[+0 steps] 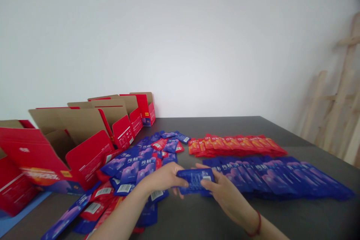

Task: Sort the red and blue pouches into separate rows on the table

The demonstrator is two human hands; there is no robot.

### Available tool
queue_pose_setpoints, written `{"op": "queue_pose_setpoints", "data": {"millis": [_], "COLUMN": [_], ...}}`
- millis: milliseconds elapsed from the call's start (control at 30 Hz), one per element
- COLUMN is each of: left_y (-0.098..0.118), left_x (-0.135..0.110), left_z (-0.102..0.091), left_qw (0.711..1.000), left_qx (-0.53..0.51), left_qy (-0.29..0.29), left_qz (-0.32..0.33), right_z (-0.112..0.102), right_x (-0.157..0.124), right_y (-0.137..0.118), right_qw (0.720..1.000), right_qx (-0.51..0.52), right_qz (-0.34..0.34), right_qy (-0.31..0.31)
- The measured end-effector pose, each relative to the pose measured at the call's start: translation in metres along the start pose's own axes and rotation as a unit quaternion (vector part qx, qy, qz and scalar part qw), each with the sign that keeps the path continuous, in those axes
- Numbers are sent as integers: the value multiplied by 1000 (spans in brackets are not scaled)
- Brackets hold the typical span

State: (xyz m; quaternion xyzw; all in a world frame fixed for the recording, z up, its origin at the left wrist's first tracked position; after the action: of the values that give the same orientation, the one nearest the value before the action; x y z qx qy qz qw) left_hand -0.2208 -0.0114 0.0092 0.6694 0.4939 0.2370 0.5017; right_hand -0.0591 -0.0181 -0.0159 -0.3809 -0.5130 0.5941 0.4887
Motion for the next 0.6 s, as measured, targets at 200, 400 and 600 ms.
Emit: {"op": "queue_pose_setpoints", "data": {"millis": [200, 400, 600], "left_y": [-3, 6, 11], "left_x": [0, -6, -19], "left_z": [-9, -4, 8], "left_qw": [997, 955, 904], "left_qx": [69, 257, 388], "left_qy": [14, 9, 15], "left_qz": [10, 150, 178], "right_z": [0, 5, -6], "right_x": [-5, -40, -66], "right_y": [0, -23, -24], "right_qw": [986, 829, 689], "right_qx": [-155, -395, -471], "right_qz": [-47, -362, -466], "right_qy": [-31, -157, -296]}}
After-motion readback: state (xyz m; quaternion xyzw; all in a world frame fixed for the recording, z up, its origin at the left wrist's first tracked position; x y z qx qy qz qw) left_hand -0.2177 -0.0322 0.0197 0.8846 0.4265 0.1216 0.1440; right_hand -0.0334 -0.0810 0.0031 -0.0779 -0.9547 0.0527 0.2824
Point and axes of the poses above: each hand's wrist, its own x-axis towards the middle knuckle, its own z-axis out of the palm, y = z × x, the point moved 5 cm from there along x, towards the middle knuckle, and after that the axes turned 14 degrees about y, right-handed, at the moved point
